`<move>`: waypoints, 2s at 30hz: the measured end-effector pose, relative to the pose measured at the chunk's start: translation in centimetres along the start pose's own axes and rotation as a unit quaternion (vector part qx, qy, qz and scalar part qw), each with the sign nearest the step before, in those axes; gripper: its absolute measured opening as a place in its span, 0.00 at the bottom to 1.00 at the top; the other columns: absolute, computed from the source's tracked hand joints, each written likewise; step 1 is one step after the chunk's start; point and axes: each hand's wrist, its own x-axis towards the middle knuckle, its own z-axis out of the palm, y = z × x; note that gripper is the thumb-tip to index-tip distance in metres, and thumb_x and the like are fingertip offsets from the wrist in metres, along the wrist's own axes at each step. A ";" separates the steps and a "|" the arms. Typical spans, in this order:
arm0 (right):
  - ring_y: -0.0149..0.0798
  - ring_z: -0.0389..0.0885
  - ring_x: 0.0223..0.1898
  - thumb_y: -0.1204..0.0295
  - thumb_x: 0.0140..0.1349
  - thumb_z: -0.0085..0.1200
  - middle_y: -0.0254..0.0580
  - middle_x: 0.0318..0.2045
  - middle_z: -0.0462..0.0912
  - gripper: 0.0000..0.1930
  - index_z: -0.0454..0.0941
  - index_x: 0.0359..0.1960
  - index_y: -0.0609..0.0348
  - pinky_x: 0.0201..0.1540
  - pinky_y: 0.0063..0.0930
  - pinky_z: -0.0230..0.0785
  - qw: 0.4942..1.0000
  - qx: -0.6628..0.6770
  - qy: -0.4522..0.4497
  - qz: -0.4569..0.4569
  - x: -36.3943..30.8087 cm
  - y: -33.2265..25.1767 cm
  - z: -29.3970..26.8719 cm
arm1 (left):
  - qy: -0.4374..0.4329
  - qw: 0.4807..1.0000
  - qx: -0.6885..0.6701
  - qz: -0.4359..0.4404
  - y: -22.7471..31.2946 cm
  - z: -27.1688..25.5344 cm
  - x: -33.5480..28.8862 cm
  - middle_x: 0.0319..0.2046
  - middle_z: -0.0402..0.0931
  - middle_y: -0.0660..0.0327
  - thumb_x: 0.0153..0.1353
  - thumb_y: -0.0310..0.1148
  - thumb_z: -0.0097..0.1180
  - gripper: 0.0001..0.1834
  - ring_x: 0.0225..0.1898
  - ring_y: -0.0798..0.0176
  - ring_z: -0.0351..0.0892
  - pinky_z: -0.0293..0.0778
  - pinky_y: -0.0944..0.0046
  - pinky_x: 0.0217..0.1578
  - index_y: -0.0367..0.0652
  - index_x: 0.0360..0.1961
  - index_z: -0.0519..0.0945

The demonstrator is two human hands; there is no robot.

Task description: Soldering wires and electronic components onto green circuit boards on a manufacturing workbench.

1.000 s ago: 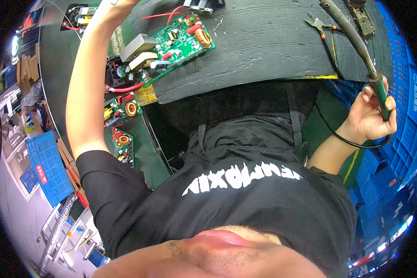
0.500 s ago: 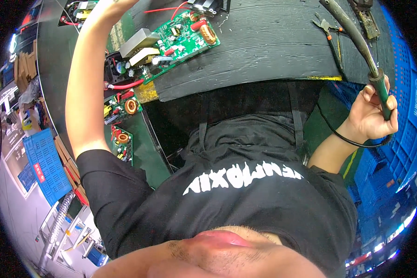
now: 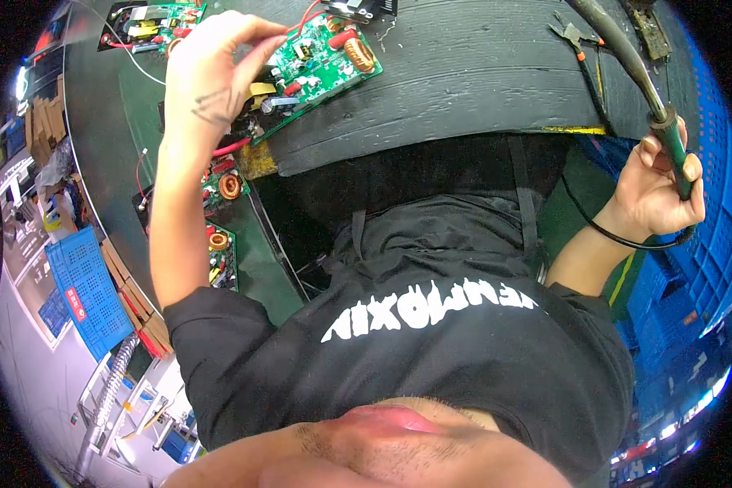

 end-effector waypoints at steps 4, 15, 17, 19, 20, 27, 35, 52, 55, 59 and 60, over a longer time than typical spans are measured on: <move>0.56 0.81 0.52 0.54 0.62 0.52 0.69 0.60 0.78 0.17 0.86 0.33 0.51 0.40 0.30 0.68 1.000 0.010 0.005 -0.004 -0.4 0.3 0.2 | 0.142 0.984 0.081 0.075 2.2 1.8 -1.7 0.35 0.83 0.60 0.56 0.30 0.71 0.09 0.36 0.55 0.83 0.78 0.59 0.40 0.42 0.37 0.86; 0.59 0.79 0.53 0.55 0.67 0.47 0.70 0.65 0.74 0.17 0.85 0.34 0.51 0.43 0.32 0.69 0.996 0.053 -0.064 0.040 -0.9 1.2 0.8 | 0.165 0.965 -0.027 0.202 2.1 4.6 -0.3 0.40 0.85 0.63 0.53 0.31 0.68 0.09 0.38 0.60 0.84 0.79 0.61 0.40 0.44 0.35 0.84; 0.59 0.79 0.54 0.55 0.67 0.47 0.70 0.65 0.74 0.17 0.85 0.34 0.51 0.43 0.32 0.69 0.994 0.064 -0.073 0.049 -1.1 1.3 0.7 | 0.142 0.968 -0.068 0.194 1.5 4.3 -0.5 0.40 0.85 0.61 0.54 0.31 0.69 0.10 0.39 0.59 0.85 0.80 0.60 0.41 0.43 0.37 0.84; 0.59 0.79 0.54 0.55 0.67 0.47 0.70 0.65 0.74 0.17 0.85 0.35 0.51 0.42 0.32 0.69 0.993 0.072 -0.075 0.053 -1.1 1.4 0.6 | 0.122 0.976 -0.091 0.159 1.1 3.8 -0.9 0.40 0.86 0.60 0.55 0.31 0.69 0.11 0.40 0.57 0.85 0.80 0.60 0.42 0.43 0.39 0.85; 0.59 0.79 0.54 0.55 0.67 0.47 0.70 0.65 0.74 0.17 0.85 0.35 0.51 0.42 0.32 0.69 0.993 0.071 -0.072 0.053 -1.1 1.4 0.5 | 0.116 0.976 -0.110 0.147 1.0 3.5 -1.0 0.39 0.86 0.59 0.56 0.32 0.69 0.11 0.40 0.56 0.85 0.80 0.60 0.43 0.43 0.40 0.85; 0.60 0.79 0.53 0.54 0.66 0.48 0.69 0.65 0.74 0.17 0.85 0.34 0.50 0.43 0.32 0.69 0.994 0.050 -0.076 0.060 -0.7 1.1 0.2 | -0.023 0.971 -0.235 -0.032 1.3 2.1 -0.4 0.36 0.86 0.59 0.60 0.29 0.68 0.11 0.42 0.58 0.85 0.79 0.63 0.45 0.45 0.45 0.87; 0.59 0.79 0.54 0.54 0.66 0.49 0.69 0.65 0.74 0.16 0.85 0.34 0.49 0.43 0.32 0.69 0.998 0.026 -0.053 0.038 -1.2 0.8 -0.1 | -0.011 0.915 -0.357 -0.187 2.3 1.7 1.2 0.29 0.84 0.60 0.66 0.16 0.55 0.09 0.29 0.71 0.83 0.79 0.71 0.33 0.34 0.46 0.81; 0.58 0.79 0.51 0.55 0.65 0.50 0.71 0.65 0.73 0.15 0.84 0.33 0.49 0.43 0.33 0.69 0.993 0.068 -0.065 0.067 -0.5 2.2 0.6 | 0.105 0.916 -0.383 -0.060 3.8 4.4 0.3 0.34 0.87 0.56 0.58 0.14 0.63 0.09 0.35 0.66 0.86 0.80 0.68 0.38 0.34 0.39 0.88; 0.58 0.80 0.49 0.55 0.65 0.49 0.72 0.65 0.73 0.16 0.84 0.33 0.49 0.43 0.33 0.69 0.993 0.067 -0.065 0.071 -0.7 2.8 1.3 | 0.105 0.892 -0.412 -0.150 4.8 4.6 0.4 0.32 0.86 0.58 0.57 0.16 0.67 0.07 0.32 0.68 0.84 0.77 0.70 0.34 0.34 0.36 0.87; 0.57 0.81 0.43 0.54 0.67 0.45 0.73 0.65 0.73 0.18 0.84 0.34 0.49 0.40 0.33 0.70 0.993 0.059 -0.076 0.073 -1.4 4.0 2.0 | 0.129 0.956 -0.238 -0.110 5.1 4.7 0.4 0.30 0.85 0.60 0.55 0.22 0.70 0.07 0.31 0.66 0.82 0.75 0.68 0.35 0.39 0.36 0.86; 0.57 0.81 0.43 0.53 0.67 0.45 0.73 0.65 0.73 0.18 0.83 0.34 0.49 0.40 0.33 0.70 0.993 0.055 -0.077 0.076 -1.5 4.2 2.1 | 0.136 0.973 -0.174 -0.065 5.1 4.8 0.6 0.30 0.86 0.61 0.57 0.26 0.70 0.09 0.34 0.67 0.83 0.76 0.68 0.38 0.41 0.40 0.87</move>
